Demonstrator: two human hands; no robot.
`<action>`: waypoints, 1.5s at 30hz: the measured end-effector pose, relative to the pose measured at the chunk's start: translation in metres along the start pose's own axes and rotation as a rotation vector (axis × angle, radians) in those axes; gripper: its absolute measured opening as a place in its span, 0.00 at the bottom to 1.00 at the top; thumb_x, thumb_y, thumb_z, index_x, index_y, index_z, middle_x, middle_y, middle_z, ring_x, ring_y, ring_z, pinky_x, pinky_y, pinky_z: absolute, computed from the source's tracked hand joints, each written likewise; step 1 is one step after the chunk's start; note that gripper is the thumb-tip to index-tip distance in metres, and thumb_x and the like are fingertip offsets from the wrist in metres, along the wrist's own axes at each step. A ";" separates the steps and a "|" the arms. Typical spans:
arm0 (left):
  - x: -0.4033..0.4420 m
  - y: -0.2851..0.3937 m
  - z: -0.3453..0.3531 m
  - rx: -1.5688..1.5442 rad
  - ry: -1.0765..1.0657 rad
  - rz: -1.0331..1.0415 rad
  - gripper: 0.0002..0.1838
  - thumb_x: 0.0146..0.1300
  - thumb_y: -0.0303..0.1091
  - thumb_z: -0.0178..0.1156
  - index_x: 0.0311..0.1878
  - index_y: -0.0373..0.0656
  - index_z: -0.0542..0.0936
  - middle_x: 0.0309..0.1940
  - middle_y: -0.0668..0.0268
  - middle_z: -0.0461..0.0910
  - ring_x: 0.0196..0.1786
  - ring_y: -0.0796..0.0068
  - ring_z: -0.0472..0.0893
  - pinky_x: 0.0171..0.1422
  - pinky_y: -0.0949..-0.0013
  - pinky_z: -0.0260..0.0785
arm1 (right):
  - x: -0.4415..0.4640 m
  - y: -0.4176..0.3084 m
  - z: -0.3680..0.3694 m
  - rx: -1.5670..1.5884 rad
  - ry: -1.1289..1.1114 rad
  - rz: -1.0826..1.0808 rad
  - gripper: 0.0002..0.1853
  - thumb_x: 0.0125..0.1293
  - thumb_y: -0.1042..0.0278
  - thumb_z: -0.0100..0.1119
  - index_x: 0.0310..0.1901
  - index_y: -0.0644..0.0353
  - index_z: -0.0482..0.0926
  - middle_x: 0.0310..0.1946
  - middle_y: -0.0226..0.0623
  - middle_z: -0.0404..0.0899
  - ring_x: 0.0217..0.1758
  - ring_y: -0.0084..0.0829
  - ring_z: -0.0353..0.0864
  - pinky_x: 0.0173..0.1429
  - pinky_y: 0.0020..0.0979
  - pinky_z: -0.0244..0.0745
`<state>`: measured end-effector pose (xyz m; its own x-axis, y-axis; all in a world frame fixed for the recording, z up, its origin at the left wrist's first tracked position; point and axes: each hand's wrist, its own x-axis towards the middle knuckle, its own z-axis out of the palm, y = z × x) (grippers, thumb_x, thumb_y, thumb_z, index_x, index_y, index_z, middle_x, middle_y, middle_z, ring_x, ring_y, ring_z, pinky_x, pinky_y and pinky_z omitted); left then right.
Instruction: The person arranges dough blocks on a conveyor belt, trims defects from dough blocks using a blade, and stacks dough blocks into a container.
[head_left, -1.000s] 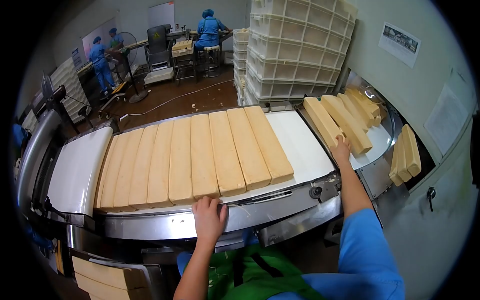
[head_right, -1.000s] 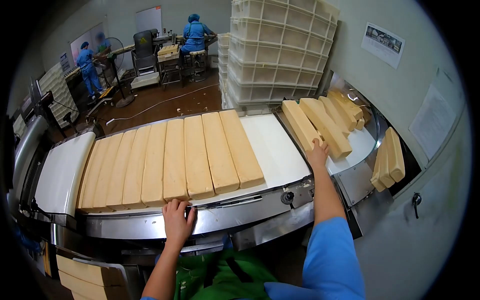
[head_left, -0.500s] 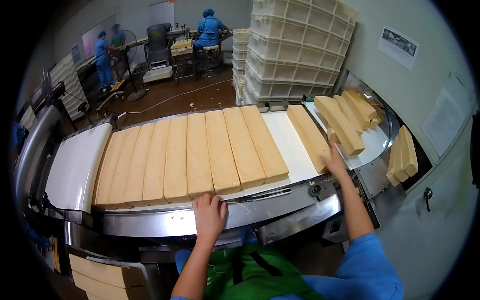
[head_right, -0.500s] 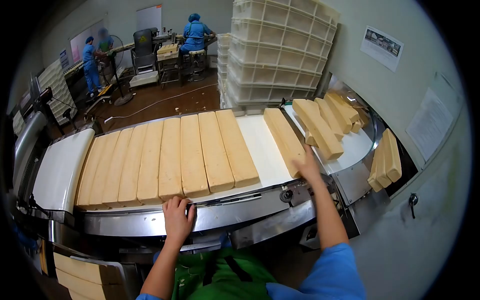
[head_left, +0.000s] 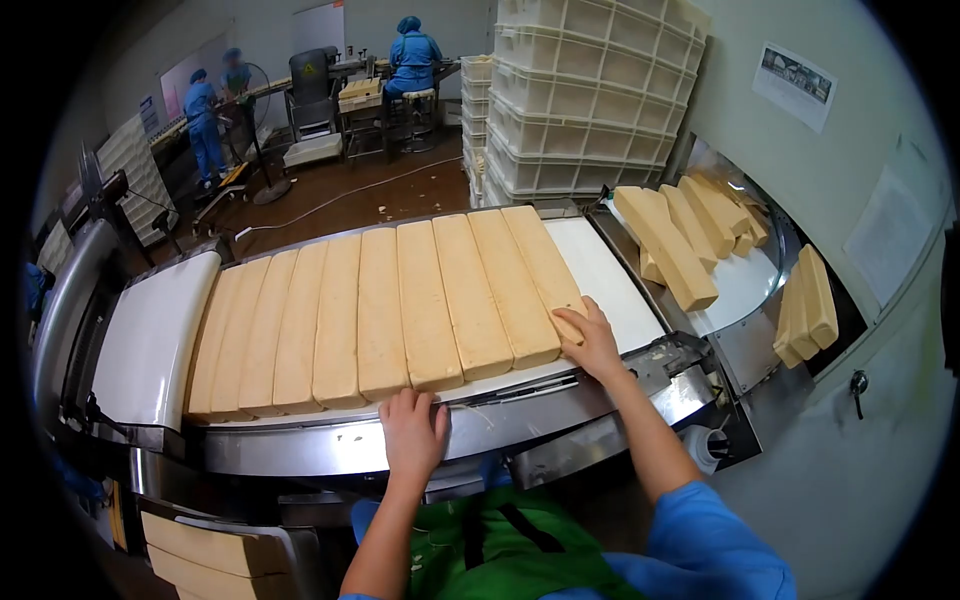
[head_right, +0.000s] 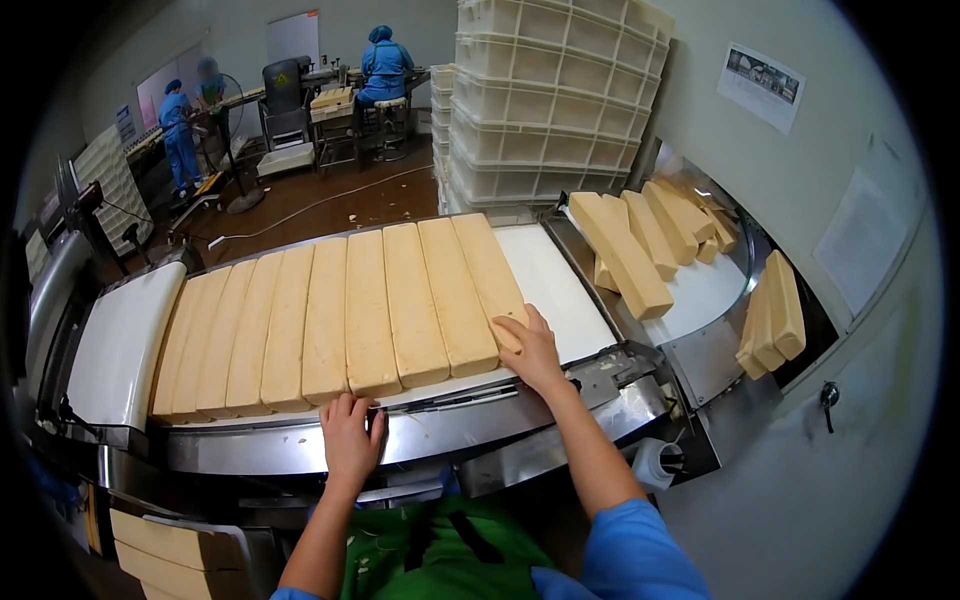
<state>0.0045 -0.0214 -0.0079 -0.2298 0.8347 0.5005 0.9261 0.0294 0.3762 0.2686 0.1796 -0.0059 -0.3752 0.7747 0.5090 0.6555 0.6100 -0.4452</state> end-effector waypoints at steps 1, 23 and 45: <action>0.000 0.000 0.000 0.005 -0.002 0.001 0.09 0.59 0.35 0.63 0.40 0.42 0.79 0.37 0.60 0.74 0.46 0.57 0.73 0.57 0.56 0.61 | 0.001 0.001 -0.006 -0.002 -0.058 -0.020 0.28 0.53 0.63 0.67 0.59 0.47 0.77 0.62 0.55 0.67 0.66 0.54 0.66 0.71 0.43 0.60; -0.001 -0.003 -0.001 -0.047 0.008 0.028 0.09 0.58 0.34 0.63 0.39 0.41 0.79 0.36 0.59 0.74 0.45 0.57 0.73 0.58 0.55 0.61 | -0.002 0.032 -0.045 -0.202 0.042 0.139 0.33 0.45 0.61 0.68 0.59 0.48 0.78 0.51 0.46 0.73 0.54 0.49 0.74 0.61 0.44 0.69; 0.001 -0.001 0.001 -0.057 0.019 -0.007 0.09 0.56 0.35 0.65 0.37 0.42 0.80 0.36 0.60 0.74 0.45 0.57 0.73 0.56 0.57 0.61 | 0.093 0.146 -0.025 -0.483 0.093 0.622 0.36 0.57 0.54 0.63 0.69 0.48 0.65 0.70 0.55 0.55 0.73 0.56 0.54 0.67 0.57 0.61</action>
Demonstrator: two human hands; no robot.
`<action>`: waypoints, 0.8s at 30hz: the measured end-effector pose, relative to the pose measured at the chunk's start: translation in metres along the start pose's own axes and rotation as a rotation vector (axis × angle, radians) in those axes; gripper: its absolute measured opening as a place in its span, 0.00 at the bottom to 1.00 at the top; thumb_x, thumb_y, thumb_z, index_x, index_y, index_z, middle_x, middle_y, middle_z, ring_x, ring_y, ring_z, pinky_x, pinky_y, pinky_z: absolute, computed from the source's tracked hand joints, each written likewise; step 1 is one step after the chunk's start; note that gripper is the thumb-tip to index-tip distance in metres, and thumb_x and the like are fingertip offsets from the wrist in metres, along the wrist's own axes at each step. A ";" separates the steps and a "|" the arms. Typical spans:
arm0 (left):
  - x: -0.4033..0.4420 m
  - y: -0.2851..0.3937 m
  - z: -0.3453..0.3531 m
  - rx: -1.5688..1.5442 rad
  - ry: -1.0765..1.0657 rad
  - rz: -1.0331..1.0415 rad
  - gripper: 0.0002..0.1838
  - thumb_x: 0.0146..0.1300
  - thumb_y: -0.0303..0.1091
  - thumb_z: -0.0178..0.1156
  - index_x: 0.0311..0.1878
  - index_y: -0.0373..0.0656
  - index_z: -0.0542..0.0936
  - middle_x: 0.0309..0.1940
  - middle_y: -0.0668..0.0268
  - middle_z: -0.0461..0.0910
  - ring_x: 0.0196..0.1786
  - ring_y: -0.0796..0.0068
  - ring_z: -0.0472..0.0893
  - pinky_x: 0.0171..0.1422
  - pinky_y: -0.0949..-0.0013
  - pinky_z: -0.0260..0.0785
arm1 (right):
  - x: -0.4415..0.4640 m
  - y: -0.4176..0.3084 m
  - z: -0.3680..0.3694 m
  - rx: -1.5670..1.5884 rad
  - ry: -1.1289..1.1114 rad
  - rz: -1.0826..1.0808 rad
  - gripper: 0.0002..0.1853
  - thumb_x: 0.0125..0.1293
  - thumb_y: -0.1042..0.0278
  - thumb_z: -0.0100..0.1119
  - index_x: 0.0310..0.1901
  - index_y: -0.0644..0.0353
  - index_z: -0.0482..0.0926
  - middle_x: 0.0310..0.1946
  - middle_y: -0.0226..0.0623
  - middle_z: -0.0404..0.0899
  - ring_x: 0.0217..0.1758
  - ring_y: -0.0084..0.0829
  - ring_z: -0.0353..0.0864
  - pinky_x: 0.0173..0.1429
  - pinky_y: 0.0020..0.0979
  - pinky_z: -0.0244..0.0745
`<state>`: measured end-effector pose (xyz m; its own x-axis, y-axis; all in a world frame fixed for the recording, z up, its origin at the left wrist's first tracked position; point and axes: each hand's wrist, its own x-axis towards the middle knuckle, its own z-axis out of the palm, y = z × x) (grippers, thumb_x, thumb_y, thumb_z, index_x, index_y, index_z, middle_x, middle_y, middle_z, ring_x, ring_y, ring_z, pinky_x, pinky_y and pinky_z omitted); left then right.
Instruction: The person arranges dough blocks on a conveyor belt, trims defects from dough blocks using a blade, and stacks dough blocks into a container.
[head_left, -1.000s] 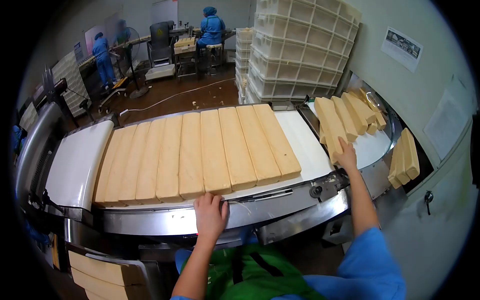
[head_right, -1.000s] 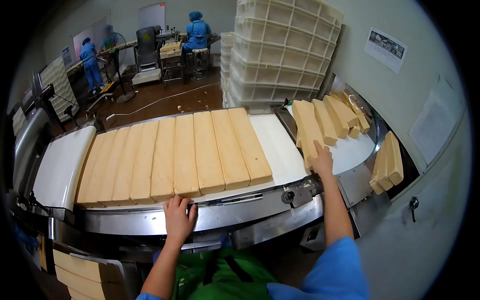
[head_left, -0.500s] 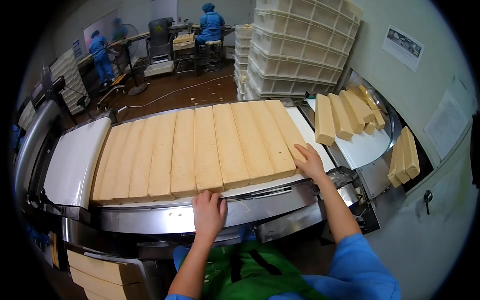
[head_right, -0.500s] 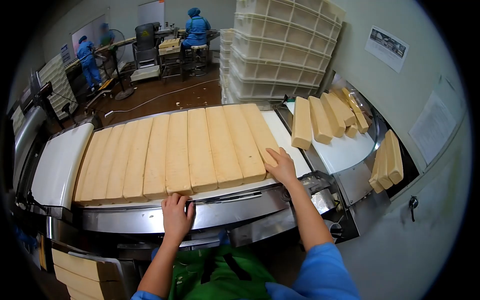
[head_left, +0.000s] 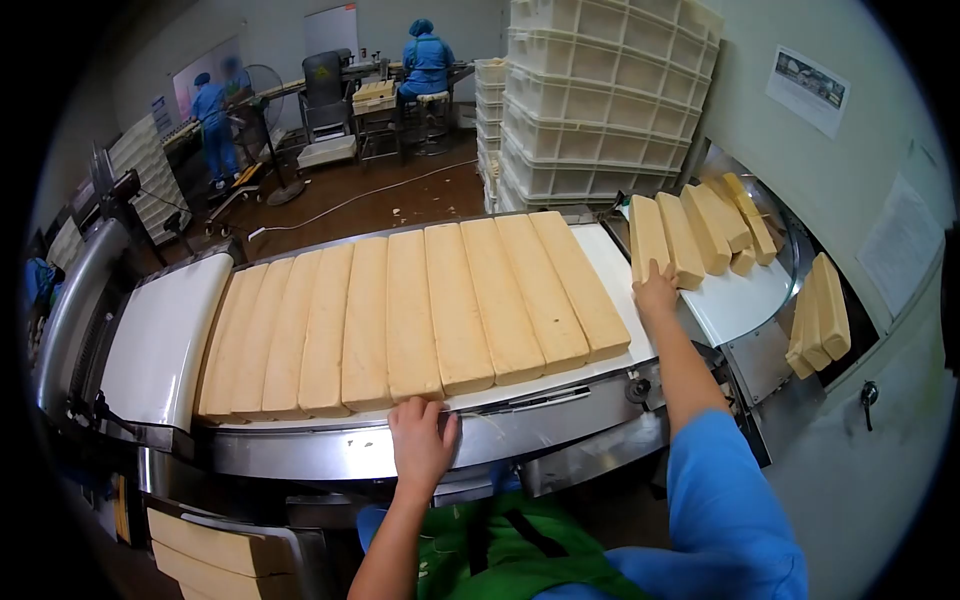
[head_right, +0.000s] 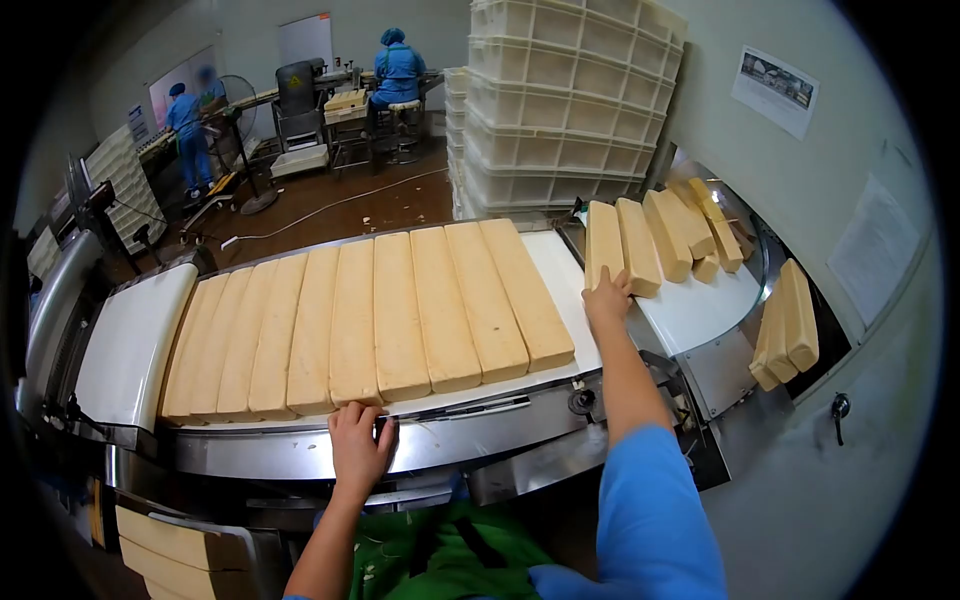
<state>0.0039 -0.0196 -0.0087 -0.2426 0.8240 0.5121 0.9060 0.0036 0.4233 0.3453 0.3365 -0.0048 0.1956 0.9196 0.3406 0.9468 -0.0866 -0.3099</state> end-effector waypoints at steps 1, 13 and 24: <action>0.000 -0.001 -0.001 -0.001 -0.002 -0.003 0.09 0.56 0.35 0.65 0.37 0.42 0.80 0.36 0.60 0.74 0.45 0.57 0.73 0.56 0.57 0.61 | -0.009 -0.003 -0.008 0.019 -0.020 -0.007 0.35 0.57 0.56 0.62 0.68 0.49 0.66 0.70 0.55 0.55 0.72 0.57 0.54 0.68 0.55 0.61; 0.000 -0.001 0.001 -0.011 -0.002 0.040 0.09 0.57 0.35 0.64 0.37 0.41 0.79 0.36 0.59 0.73 0.45 0.56 0.73 0.56 0.54 0.61 | -0.039 0.096 -0.046 0.652 -0.011 -0.025 0.28 0.63 0.61 0.54 0.65 0.57 0.67 0.40 0.49 0.81 0.45 0.44 0.82 0.54 0.41 0.75; -0.001 -0.002 0.002 -0.008 0.010 0.024 0.08 0.58 0.34 0.63 0.38 0.42 0.79 0.35 0.60 0.73 0.45 0.57 0.73 0.57 0.56 0.61 | -0.106 0.018 -0.050 0.357 -0.023 -0.382 0.29 0.49 0.64 0.65 0.58 0.48 0.78 0.60 0.47 0.70 0.63 0.46 0.71 0.65 0.40 0.68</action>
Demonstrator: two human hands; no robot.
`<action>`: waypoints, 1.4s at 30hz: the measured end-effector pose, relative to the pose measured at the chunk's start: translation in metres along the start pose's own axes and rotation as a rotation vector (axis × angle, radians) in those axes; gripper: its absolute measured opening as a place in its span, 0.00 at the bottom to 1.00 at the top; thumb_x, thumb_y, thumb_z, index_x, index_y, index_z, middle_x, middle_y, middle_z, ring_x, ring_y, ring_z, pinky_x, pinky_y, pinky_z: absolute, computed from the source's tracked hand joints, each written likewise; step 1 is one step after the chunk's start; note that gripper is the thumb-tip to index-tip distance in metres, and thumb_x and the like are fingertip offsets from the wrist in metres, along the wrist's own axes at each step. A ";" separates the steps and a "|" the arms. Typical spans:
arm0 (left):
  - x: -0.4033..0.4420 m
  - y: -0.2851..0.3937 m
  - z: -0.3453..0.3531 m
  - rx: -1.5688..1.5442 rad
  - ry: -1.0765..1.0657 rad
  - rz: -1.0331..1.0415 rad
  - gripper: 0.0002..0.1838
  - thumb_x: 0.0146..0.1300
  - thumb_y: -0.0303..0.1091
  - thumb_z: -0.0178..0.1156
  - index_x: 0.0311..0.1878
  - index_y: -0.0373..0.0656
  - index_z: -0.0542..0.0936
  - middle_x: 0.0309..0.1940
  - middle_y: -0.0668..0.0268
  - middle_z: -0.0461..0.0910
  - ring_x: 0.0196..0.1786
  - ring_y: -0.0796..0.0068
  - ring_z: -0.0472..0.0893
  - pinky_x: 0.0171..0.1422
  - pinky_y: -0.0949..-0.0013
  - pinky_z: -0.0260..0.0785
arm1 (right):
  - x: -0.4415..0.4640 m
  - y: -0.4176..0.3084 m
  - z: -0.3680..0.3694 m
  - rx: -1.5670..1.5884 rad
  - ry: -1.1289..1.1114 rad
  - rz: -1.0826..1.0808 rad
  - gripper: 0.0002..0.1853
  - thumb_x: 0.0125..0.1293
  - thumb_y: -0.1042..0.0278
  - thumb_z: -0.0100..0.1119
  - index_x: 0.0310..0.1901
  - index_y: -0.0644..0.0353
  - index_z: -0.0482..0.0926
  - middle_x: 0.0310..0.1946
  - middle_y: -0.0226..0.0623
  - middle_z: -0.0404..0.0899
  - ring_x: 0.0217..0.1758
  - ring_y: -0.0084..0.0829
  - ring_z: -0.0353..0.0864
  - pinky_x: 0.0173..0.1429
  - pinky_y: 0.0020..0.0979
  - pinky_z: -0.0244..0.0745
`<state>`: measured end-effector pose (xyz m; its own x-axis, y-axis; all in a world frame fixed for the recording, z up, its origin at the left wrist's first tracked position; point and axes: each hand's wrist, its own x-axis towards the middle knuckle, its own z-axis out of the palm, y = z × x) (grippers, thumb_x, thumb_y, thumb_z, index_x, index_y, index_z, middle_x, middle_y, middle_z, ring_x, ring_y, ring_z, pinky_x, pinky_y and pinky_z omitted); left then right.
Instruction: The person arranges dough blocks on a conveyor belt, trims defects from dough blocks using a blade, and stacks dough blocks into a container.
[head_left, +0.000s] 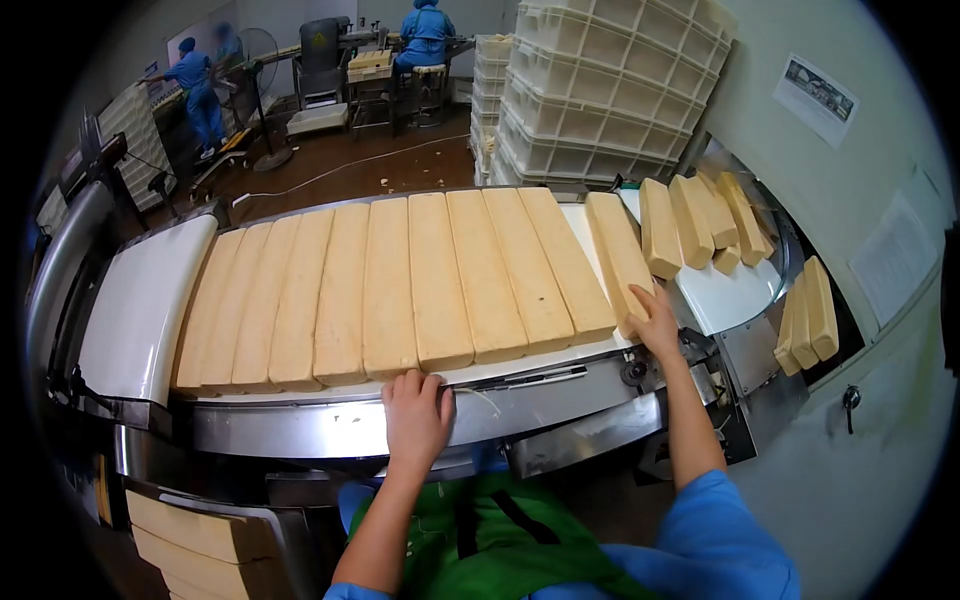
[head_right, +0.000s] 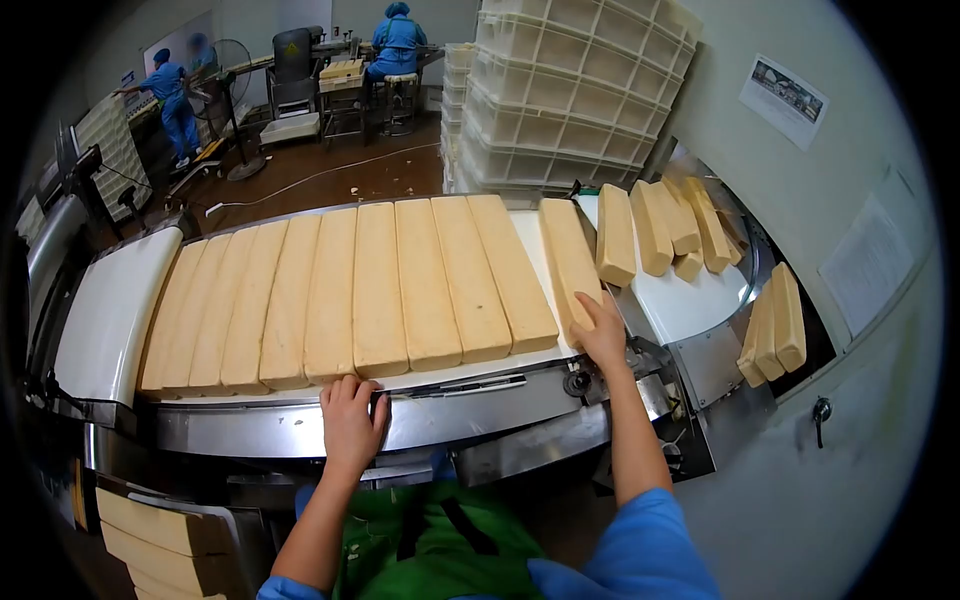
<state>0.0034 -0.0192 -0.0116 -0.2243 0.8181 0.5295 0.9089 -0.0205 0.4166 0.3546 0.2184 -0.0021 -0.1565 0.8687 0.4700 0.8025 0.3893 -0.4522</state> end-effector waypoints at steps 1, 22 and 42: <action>0.001 0.000 0.001 0.007 0.001 0.010 0.08 0.58 0.34 0.63 0.38 0.42 0.79 0.35 0.60 0.73 0.45 0.58 0.73 0.57 0.56 0.61 | 0.001 0.002 0.005 0.042 -0.045 -0.075 0.29 0.49 0.65 0.65 0.58 0.48 0.78 0.62 0.48 0.68 0.64 0.46 0.70 0.67 0.39 0.67; 0.001 0.001 0.003 0.025 -0.020 0.010 0.11 0.58 0.37 0.64 0.39 0.42 0.79 0.36 0.60 0.73 0.45 0.58 0.72 0.55 0.56 0.61 | 0.004 -0.139 0.042 0.330 -0.282 -0.435 0.12 0.58 0.72 0.60 0.44 0.64 0.81 0.38 0.43 0.78 0.47 0.43 0.76 0.52 0.38 0.72; 0.003 0.003 0.001 0.011 -0.044 -0.035 0.10 0.57 0.37 0.65 0.38 0.43 0.79 0.35 0.61 0.73 0.45 0.58 0.72 0.57 0.56 0.60 | 0.110 0.005 0.017 0.084 -0.142 -0.139 0.30 0.61 0.59 0.65 0.63 0.61 0.71 0.57 0.50 0.76 0.60 0.44 0.76 0.62 0.44 0.72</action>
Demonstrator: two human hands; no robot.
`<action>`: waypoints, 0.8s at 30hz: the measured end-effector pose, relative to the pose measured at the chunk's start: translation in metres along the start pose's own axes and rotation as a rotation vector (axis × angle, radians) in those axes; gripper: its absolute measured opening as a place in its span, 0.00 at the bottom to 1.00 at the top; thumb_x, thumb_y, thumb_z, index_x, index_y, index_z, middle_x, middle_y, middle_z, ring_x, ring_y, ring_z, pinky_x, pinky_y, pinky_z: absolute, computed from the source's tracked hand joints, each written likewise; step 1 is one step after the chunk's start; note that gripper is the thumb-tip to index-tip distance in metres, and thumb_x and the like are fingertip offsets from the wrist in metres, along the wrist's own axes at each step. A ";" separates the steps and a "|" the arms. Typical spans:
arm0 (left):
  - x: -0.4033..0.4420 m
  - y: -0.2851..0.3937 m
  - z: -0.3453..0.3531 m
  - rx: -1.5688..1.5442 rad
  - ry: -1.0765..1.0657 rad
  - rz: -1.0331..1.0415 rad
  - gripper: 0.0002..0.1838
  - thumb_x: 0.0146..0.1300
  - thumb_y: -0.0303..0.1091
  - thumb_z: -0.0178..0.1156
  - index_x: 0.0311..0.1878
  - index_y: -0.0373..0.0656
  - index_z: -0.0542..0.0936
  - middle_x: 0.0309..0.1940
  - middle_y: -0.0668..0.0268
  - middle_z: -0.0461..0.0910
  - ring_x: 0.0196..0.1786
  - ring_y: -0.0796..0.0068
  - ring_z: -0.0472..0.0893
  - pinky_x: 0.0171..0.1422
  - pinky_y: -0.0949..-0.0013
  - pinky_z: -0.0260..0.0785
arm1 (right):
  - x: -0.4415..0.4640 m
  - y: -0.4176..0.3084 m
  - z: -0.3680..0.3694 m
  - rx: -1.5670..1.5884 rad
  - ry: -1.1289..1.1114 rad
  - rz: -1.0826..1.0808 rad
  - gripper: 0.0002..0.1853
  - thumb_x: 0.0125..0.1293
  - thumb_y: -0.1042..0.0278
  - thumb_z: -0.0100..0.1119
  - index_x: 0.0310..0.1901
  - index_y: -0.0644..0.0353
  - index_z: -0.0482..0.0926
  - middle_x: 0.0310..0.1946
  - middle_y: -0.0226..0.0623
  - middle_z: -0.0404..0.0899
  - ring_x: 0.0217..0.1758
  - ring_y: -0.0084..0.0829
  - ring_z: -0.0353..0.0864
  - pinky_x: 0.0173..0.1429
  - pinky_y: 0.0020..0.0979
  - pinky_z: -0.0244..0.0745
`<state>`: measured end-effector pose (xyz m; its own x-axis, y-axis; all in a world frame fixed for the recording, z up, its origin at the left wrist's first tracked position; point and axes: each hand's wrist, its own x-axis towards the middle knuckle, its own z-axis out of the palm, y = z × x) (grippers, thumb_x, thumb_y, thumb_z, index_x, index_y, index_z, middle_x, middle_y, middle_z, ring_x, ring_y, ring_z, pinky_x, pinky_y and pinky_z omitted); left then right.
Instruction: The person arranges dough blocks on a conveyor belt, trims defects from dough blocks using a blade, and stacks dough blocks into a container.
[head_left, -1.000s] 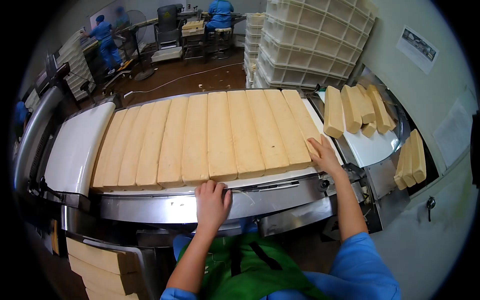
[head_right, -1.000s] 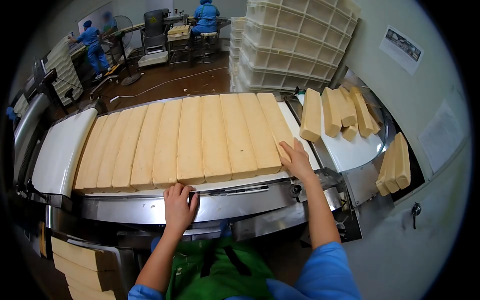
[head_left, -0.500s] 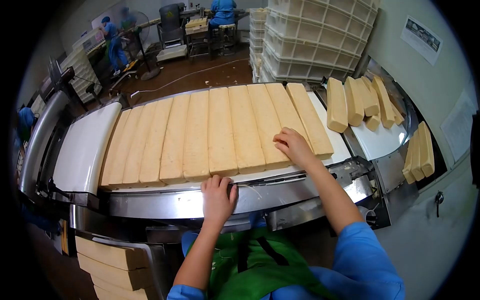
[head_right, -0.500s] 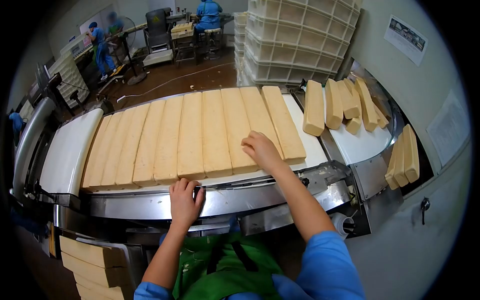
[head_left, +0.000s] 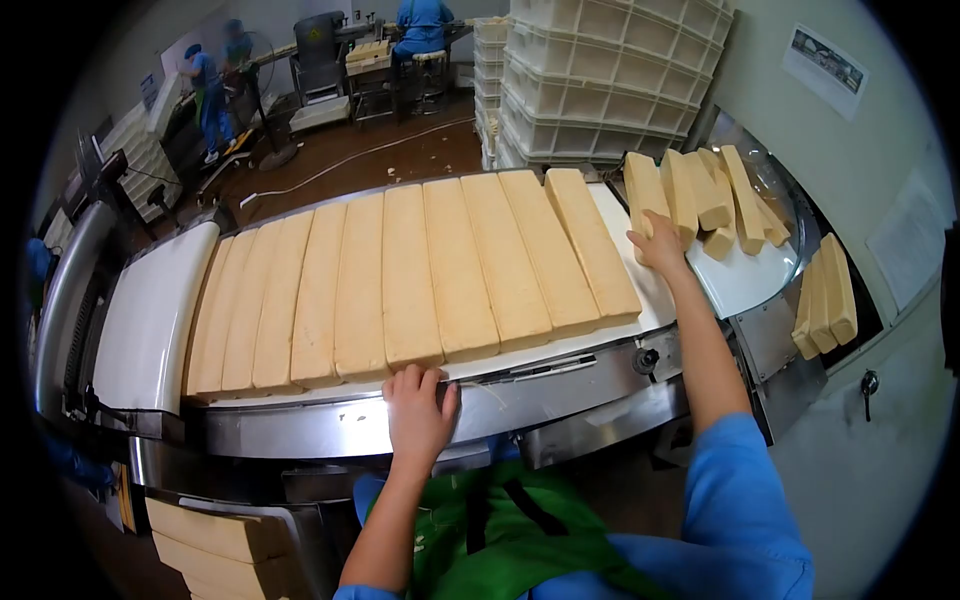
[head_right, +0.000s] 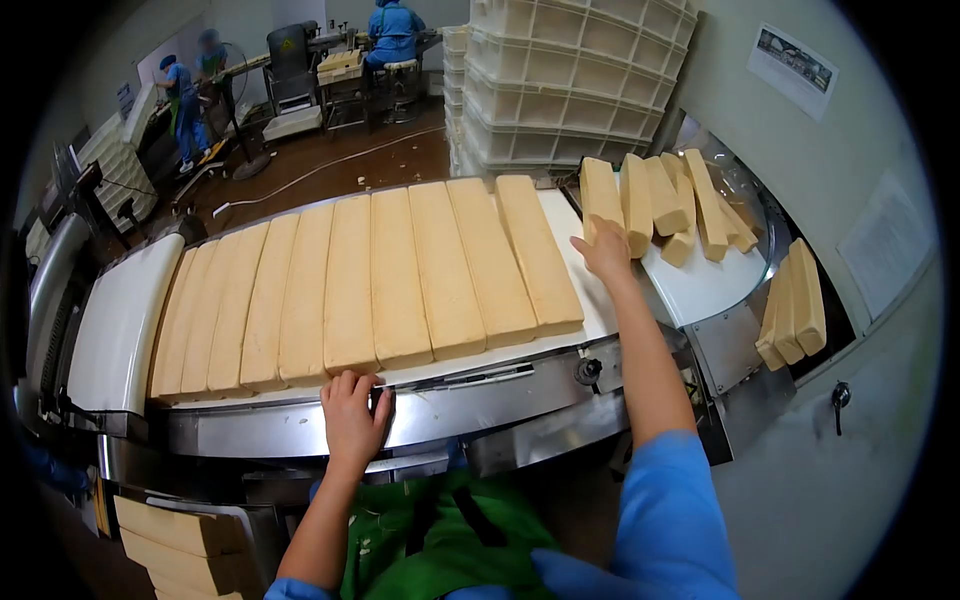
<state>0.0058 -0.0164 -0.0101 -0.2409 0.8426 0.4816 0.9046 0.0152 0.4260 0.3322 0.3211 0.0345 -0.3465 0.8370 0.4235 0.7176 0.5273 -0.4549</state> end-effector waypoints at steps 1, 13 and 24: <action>0.001 0.000 0.000 0.011 -0.007 -0.004 0.11 0.57 0.38 0.65 0.38 0.43 0.79 0.36 0.61 0.72 0.45 0.59 0.72 0.57 0.56 0.60 | 0.006 0.010 0.005 -0.214 0.049 0.241 0.34 0.59 0.55 0.65 0.66 0.57 0.68 0.64 0.50 0.68 0.65 0.49 0.70 0.63 0.49 0.69; -0.004 -0.003 0.000 -0.027 0.060 0.021 0.10 0.57 0.37 0.65 0.37 0.42 0.79 0.34 0.60 0.73 0.44 0.58 0.73 0.56 0.57 0.61 | -0.047 0.021 0.011 -0.328 0.036 0.389 0.39 0.52 0.54 0.66 0.67 0.51 0.67 0.70 0.53 0.56 0.63 0.56 0.69 0.65 0.47 0.68; -0.009 -0.007 0.004 0.016 0.058 0.076 0.12 0.56 0.37 0.65 0.41 0.43 0.80 0.37 0.61 0.75 0.46 0.59 0.74 0.57 0.57 0.61 | -0.112 -0.004 -0.012 0.142 -0.071 -0.048 0.32 0.47 0.71 0.66 0.59 0.54 0.77 0.56 0.46 0.70 0.60 0.46 0.72 0.65 0.36 0.68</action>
<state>0.0034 -0.0222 -0.0203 -0.1914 0.8089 0.5560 0.9263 -0.0385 0.3748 0.3756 0.2237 -0.0018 -0.4236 0.8158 0.3937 0.6081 0.5782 -0.5439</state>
